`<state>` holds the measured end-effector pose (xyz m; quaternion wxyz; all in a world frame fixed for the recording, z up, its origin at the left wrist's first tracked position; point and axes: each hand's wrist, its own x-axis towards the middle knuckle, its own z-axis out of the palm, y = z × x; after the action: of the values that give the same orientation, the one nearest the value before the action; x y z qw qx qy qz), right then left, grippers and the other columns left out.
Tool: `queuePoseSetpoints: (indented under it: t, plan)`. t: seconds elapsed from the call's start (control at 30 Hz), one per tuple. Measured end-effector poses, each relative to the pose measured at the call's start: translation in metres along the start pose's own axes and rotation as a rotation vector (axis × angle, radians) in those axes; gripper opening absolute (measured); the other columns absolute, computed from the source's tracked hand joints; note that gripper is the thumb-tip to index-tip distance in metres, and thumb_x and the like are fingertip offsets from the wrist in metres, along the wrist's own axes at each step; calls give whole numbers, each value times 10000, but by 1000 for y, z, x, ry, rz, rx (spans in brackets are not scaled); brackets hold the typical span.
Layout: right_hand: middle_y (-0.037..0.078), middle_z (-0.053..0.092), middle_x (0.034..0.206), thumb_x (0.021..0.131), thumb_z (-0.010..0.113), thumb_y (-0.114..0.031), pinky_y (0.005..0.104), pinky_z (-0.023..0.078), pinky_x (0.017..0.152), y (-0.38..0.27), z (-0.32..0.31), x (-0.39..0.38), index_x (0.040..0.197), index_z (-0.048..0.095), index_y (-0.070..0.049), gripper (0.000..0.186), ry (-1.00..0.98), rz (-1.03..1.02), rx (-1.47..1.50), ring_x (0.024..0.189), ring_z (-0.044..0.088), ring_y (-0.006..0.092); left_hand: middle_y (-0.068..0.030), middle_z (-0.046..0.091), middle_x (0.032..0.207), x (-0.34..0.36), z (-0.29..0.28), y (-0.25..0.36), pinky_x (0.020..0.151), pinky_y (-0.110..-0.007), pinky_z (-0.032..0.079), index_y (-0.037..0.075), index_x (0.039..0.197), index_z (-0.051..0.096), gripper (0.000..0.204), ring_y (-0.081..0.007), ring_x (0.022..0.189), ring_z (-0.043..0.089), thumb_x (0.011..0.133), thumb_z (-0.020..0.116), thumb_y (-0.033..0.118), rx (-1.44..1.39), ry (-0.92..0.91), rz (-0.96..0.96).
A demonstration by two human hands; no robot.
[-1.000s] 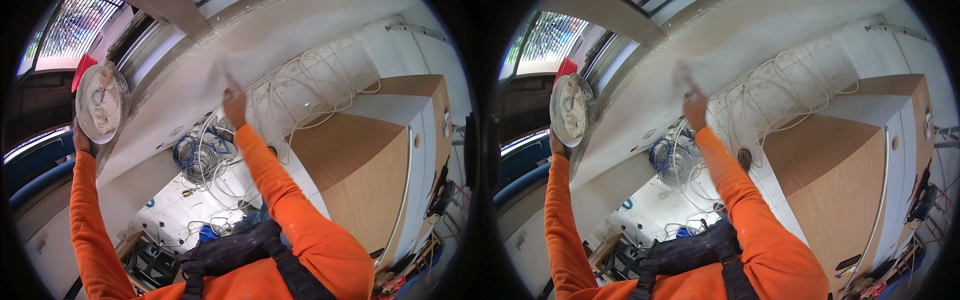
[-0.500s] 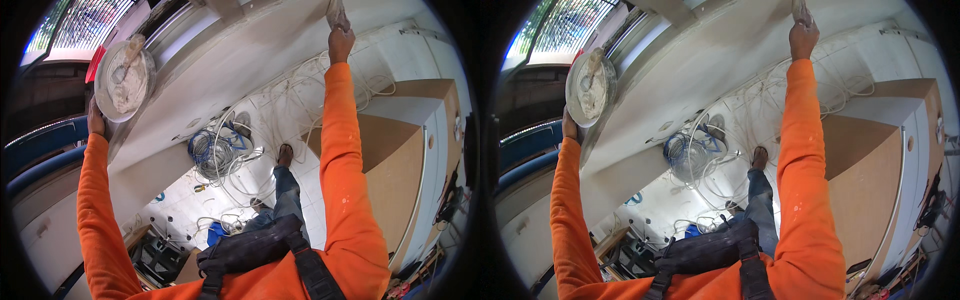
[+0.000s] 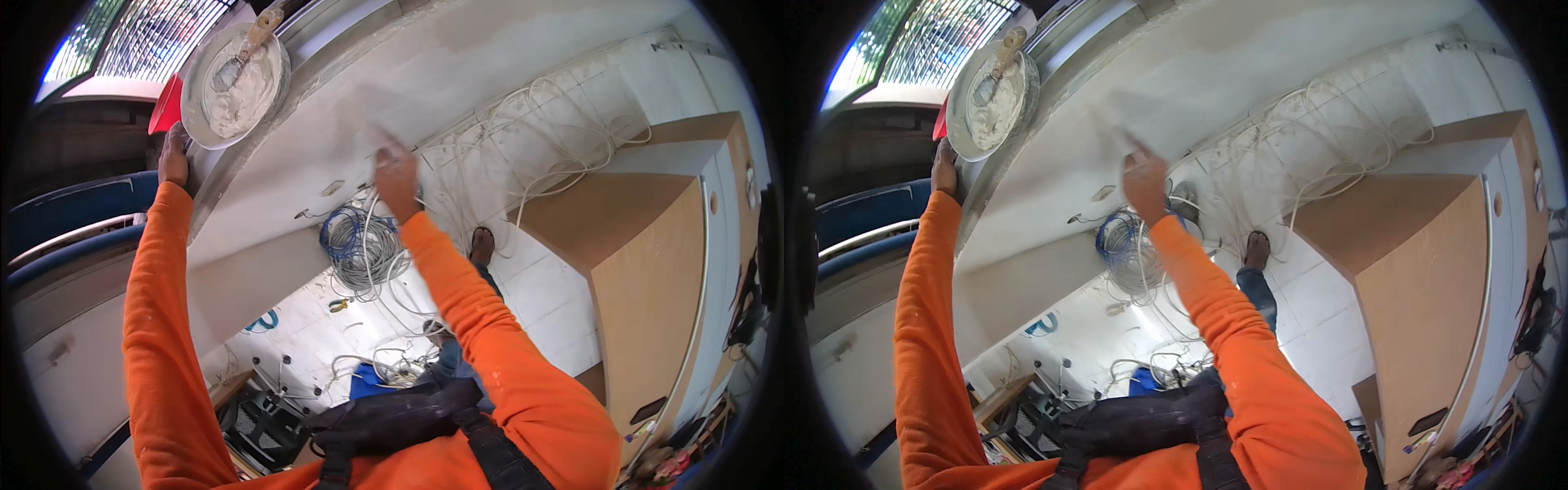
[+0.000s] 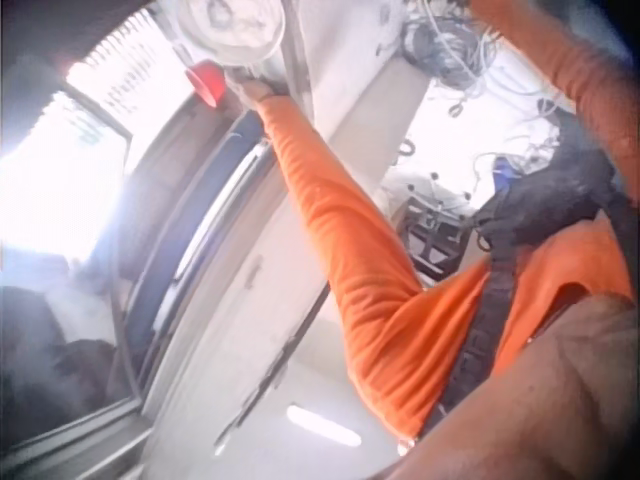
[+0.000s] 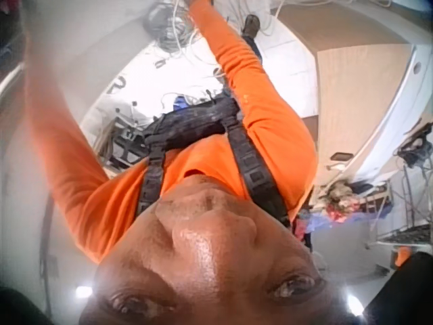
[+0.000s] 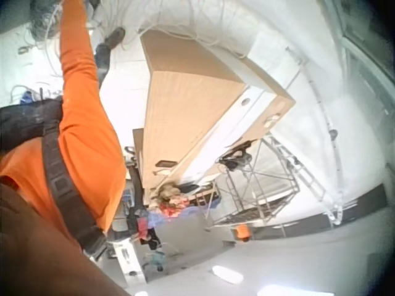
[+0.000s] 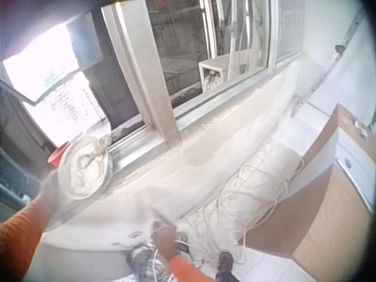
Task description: The person scoops plaster mixture from a bowl onto a scraper and applies it across the wall surface.
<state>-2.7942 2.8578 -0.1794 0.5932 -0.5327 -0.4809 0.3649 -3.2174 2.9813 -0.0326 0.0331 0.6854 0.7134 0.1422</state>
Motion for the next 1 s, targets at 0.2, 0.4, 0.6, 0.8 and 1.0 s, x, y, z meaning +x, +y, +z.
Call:
queuePoseSetpoints:
  t: [0.2,0.4,0.6,0.8,1.0]
  plan:
    - [266,574,1184,796,467,39,406,466,907,38,-22,117,1346,428,31,551,357,-10,301,1021,590,357,-168,472,1378,12,1,-17,1062,-354,332,53,1366,441,518,-298,1232,499,1005,205,340,-153,-4,-59]
    - [280,534,1244,821,496,-24,451,394,984,13,82,3,1344,431,34,530,250,-309,-188,1149,512,417,-181,449,1402,7,1,-7,1078,-326,313,11,1368,431,509,-277,1295,434,1009,238,317,-301,8,-162]
    - [259,625,987,840,472,-48,448,458,838,113,-66,72,1182,545,63,367,355,96,-239,902,594,398,-170,447,1406,15,-4,-23,1086,-313,303,5,1382,413,514,-261,1309,419,1000,260,314,-144,-41,-41]
    - [227,607,1163,834,440,-5,348,431,935,92,-152,190,1290,482,73,464,384,178,169,1068,583,314,-175,439,1412,15,6,-31,1091,-309,295,-9,1388,399,538,-259,1325,402,1000,260,337,70,29,76]
    - [231,647,767,764,584,-47,372,500,672,43,-3,65,954,665,27,220,270,137,-72,716,650,329,-178,443,1409,5,0,7,1082,-311,295,-19,1382,402,564,-261,1318,410,1004,243,368,-135,20,-99]
